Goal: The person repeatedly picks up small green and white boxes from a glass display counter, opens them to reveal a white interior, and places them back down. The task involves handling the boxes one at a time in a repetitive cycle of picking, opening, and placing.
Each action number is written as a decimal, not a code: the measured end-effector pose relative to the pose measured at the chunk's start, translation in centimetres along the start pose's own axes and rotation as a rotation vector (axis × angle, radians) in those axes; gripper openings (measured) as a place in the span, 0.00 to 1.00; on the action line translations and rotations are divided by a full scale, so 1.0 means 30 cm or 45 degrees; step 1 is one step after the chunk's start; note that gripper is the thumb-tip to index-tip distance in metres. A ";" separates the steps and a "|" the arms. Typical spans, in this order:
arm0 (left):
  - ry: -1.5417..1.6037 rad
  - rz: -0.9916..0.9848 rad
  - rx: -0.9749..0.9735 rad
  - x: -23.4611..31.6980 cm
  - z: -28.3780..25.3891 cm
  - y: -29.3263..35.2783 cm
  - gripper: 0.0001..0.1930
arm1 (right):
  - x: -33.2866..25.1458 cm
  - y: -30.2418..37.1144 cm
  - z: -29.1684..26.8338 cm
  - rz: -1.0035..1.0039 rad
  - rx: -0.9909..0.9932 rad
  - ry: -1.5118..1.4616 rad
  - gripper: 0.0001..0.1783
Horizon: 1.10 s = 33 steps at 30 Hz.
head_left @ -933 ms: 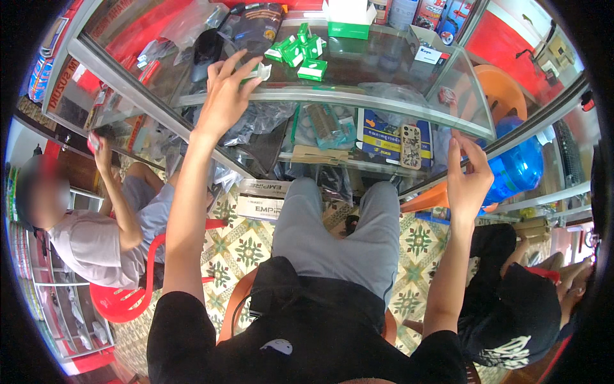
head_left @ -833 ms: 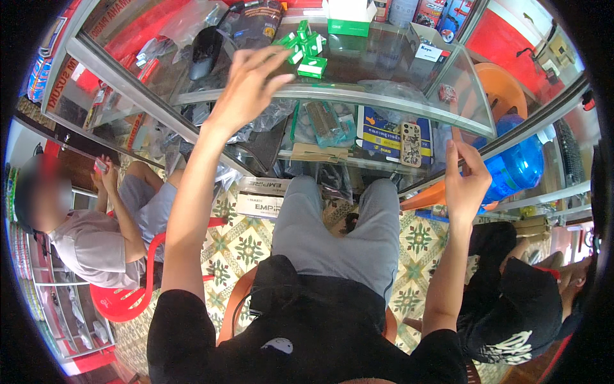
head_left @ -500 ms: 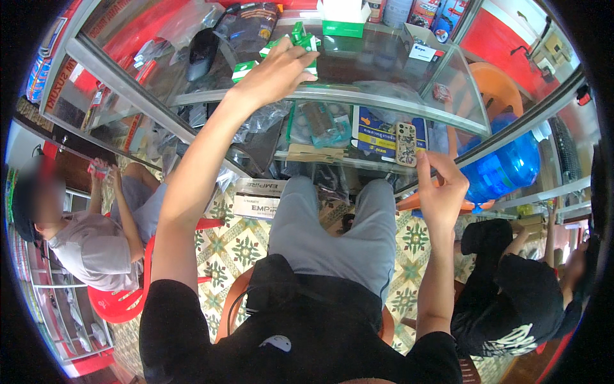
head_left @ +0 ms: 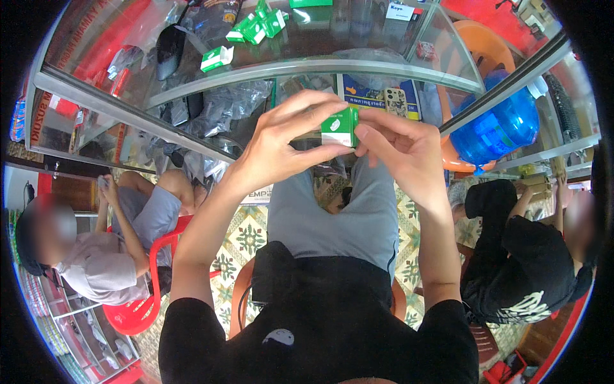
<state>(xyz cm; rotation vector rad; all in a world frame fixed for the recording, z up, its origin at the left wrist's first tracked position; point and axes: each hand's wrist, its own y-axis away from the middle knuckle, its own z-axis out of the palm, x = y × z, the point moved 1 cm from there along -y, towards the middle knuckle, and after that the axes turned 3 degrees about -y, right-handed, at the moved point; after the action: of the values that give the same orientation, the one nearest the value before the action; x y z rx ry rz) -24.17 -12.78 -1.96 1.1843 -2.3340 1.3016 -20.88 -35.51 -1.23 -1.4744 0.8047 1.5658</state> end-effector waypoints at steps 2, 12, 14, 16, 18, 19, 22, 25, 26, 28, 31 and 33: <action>0.007 -0.001 0.020 0.006 0.006 0.023 0.28 | 0.030 0.003 -0.008 0.012 -0.039 -0.070 0.16; -0.121 0.113 0.073 0.037 0.013 0.066 0.28 | 0.058 0.034 -0.010 0.091 -0.108 -0.122 0.16; -0.091 0.101 0.071 0.040 0.017 0.071 0.28 | 0.060 0.034 -0.014 0.102 -0.126 -0.134 0.16; -0.074 0.093 0.069 0.046 0.021 0.077 0.28 | 0.064 0.043 -0.012 0.133 -0.109 -0.121 0.16; -0.068 0.090 0.065 0.052 0.028 0.083 0.27 | 0.068 0.050 -0.013 0.144 -0.110 -0.107 0.15; -0.080 0.115 0.055 0.053 0.031 0.088 0.29 | 0.072 0.052 -0.010 0.148 -0.114 -0.104 0.15; -0.092 0.121 0.052 0.063 0.041 0.106 0.28 | 0.091 0.066 0.005 0.132 -0.065 -0.003 0.16; -0.107 0.106 0.063 0.075 0.049 0.124 0.27 | 0.097 0.081 0.025 0.054 -0.034 0.130 0.15; -0.111 0.097 0.061 0.077 0.051 0.127 0.27 | 0.099 0.082 0.030 0.054 -0.022 0.124 0.15; -0.095 0.074 0.063 0.072 0.054 0.136 0.28 | 0.105 0.088 0.036 0.059 0.005 0.112 0.14; -0.022 -0.059 0.104 0.077 0.057 0.148 0.27 | 0.141 0.085 -0.008 0.061 -0.023 -0.042 0.13; 0.047 -0.179 0.118 0.076 0.056 0.156 0.26 | 0.138 0.081 -0.009 0.009 -0.048 -0.146 0.13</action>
<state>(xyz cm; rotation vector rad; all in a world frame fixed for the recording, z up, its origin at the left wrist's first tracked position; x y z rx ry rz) -28.78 -14.00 -4.61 1.3139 -2.1433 1.3829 -22.80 -36.30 -5.56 -1.3954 0.7185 1.6630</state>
